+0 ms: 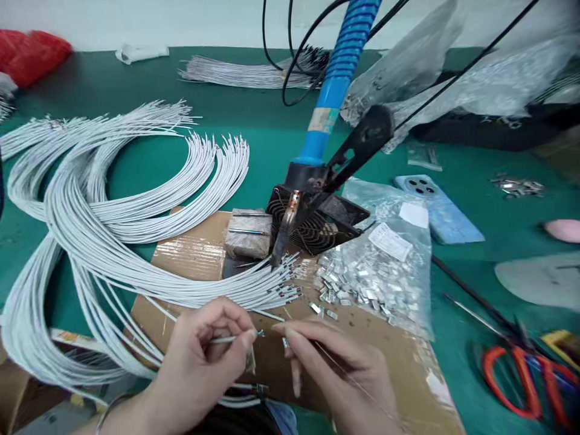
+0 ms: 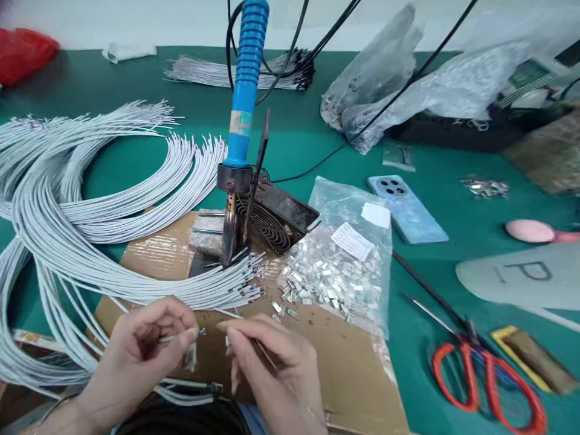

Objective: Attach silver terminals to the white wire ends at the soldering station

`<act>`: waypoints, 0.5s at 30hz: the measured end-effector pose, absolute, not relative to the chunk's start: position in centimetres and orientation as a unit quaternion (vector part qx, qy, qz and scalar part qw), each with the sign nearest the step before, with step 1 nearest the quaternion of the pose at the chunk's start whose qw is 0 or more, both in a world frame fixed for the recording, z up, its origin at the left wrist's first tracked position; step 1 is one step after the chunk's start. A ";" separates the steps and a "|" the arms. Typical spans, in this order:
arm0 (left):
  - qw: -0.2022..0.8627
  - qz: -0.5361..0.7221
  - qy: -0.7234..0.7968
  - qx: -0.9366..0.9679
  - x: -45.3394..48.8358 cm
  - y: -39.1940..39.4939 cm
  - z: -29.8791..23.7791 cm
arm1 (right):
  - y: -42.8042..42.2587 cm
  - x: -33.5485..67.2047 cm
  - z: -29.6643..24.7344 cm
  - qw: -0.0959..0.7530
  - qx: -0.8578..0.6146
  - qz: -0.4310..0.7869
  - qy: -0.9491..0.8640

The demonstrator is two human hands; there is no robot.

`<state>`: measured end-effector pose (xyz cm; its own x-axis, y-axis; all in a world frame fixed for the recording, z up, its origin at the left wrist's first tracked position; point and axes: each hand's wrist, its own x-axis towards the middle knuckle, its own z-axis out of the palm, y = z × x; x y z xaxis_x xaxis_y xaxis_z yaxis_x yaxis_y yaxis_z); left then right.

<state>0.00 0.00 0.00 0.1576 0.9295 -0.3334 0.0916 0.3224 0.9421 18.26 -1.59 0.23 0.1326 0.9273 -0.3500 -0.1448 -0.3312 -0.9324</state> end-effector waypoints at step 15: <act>0.518 0.310 0.570 0.558 0.2 -0.8 -0.2 | -2.7 15.7 -0.8 0.509 -0.565 0.560 -0.329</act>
<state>0.18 -0.79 -0.19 0.1580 0.9564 -0.2454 0.3152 0.1867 0.9305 15.70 -2.69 -0.77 0.1569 0.9413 -0.2990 -0.1984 -0.2665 -0.9432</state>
